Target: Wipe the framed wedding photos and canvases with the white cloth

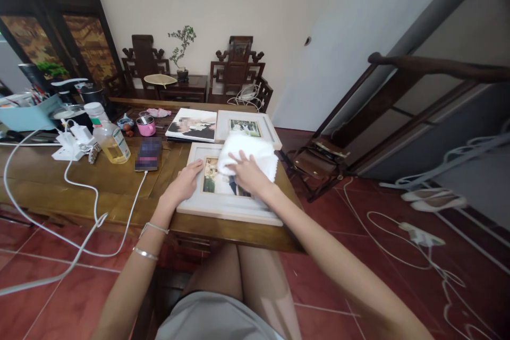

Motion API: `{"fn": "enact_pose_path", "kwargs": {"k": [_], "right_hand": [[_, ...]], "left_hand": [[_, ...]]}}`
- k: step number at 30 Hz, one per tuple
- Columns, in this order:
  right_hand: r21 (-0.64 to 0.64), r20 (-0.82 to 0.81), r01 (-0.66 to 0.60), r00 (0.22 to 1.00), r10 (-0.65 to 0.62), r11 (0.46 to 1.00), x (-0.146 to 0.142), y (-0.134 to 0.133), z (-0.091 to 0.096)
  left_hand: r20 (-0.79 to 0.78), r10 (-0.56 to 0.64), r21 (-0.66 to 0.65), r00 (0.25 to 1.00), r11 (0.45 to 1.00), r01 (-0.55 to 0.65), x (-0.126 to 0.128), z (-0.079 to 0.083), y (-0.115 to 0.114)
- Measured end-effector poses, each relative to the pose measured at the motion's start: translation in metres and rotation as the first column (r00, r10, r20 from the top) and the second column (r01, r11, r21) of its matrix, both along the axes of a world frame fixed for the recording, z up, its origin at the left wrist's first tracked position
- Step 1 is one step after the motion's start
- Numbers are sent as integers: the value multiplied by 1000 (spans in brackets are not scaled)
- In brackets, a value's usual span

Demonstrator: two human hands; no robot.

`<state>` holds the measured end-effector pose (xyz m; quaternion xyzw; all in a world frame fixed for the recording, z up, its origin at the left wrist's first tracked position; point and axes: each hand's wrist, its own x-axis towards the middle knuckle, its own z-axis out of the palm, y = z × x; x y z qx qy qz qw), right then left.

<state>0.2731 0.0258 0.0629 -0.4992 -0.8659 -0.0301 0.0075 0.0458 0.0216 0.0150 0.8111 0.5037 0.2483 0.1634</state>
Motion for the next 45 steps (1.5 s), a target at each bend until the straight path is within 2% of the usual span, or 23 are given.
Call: {"fn": "enact_pose_path", "kwargs": {"k": [2,5,7,9,12,15,18,20,22,25,29,32,33,35,37,40,43,45], "right_hand": [[-106,11,-79,997,81,991,2,-37,11],[-317,-50,-213,977,208,924,6,-94,35],[-370,-107,-255,967,231,894,5,-119,46],[-357,-155,-267,962,225,895,1,-126,45],[-248,-182,-251,961,209,936,-5,-100,25],[-90,-120,-158,982,147,983,-4,-42,3],[58,-53,-13,998,16,998,-5,15,-6],[99,-37,41,999,-38,994,-10,34,-7],[67,-27,9,1000,-7,998,-19,32,-6],[-70,-34,-143,989,141,987,-29,-4,1],[-265,-113,-321,947,301,909,-18,-72,28],[-410,-178,-341,939,293,846,3,-97,48],[-442,-186,-316,948,259,839,9,-97,51],[-459,-167,-226,972,166,859,15,-86,48],[-402,-102,-101,993,65,910,9,-64,37],[-275,-18,62,997,-69,959,-19,-29,22],[-225,-24,95,994,-103,970,-53,-13,16],[-212,-34,46,998,-55,976,-70,-18,17]], "left_hand": [[-1,15,6,1000,1000,-15,1,0,-1],[-11,23,17,1000,1000,-23,2,-1,-2],[-21,20,19,1000,1000,-19,2,-2,-3],[-32,17,23,999,1000,-16,2,-2,-2],[-42,2,24,999,1000,-1,2,-2,-1],[-32,-9,16,999,1000,10,1,-1,-1],[-25,-11,17,1000,1000,11,0,-1,-1],[-25,-17,32,1000,999,18,-1,-3,0],[-11,-23,72,1000,997,24,-2,-5,2],[24,-17,129,1000,992,13,-2,-9,5],[33,8,117,999,993,-11,0,-10,4],[37,17,109,999,994,-21,1,-10,2],[50,15,113,999,993,-21,1,-9,2],[95,0,135,996,991,-13,0,-8,1],[151,-19,161,988,987,-5,0,-6,1],[212,-32,175,977,985,-6,0,-1,0],[266,-17,166,964,986,-28,1,4,-3],[313,10,149,950,987,-60,1,7,-5]]}}
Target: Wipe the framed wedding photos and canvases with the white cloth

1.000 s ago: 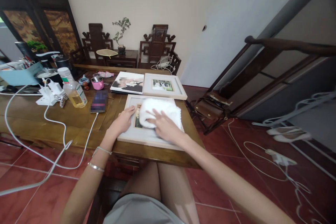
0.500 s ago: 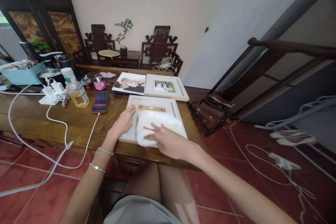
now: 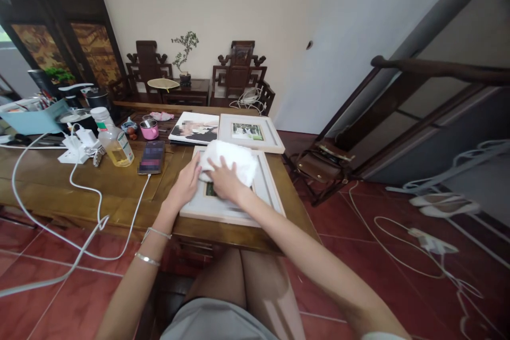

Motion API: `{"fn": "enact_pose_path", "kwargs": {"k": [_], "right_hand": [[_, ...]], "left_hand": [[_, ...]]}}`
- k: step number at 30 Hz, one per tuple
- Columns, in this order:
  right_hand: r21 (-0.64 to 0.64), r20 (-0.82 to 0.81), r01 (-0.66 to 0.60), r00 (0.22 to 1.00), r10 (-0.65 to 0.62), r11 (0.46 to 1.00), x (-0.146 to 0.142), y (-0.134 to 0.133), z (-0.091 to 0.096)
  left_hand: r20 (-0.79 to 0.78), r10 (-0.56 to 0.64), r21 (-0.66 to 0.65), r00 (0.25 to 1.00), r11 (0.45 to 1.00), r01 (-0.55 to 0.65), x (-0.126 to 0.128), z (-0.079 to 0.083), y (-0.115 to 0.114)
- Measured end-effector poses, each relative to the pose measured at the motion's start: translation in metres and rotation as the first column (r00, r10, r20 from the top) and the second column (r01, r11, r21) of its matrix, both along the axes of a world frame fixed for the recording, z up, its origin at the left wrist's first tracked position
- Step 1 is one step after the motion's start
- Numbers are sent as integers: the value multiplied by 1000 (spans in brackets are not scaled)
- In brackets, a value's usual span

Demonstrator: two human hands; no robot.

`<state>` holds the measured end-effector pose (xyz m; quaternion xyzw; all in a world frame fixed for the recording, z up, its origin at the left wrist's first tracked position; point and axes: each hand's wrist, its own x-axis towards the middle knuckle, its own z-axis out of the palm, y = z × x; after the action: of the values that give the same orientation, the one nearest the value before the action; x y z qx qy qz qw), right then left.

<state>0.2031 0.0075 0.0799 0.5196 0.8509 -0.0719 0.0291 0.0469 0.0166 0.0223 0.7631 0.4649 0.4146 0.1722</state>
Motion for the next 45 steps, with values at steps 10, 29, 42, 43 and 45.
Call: {"fn": "enact_pose_path", "kwargs": {"k": [10,29,42,43,45], "right_hand": [[-134,19,-196,980,200,971,64,-103,18],[35,-119,-205,971,208,978,18,-121,-11],[123,-98,39,995,-27,992,144,-56,-15],[122,-98,53,994,-41,991,142,-38,-15],[115,-102,80,992,-69,990,135,-6,-14]], "left_hand": [[-129,-3,-35,992,999,-2,0,-9,3],[-187,-54,0,981,998,55,-4,-16,10],[-251,-41,-113,967,994,13,-1,-18,6],[-240,-48,-112,970,993,21,-2,-18,6],[-222,-59,-112,973,993,34,-3,-19,7]]}}
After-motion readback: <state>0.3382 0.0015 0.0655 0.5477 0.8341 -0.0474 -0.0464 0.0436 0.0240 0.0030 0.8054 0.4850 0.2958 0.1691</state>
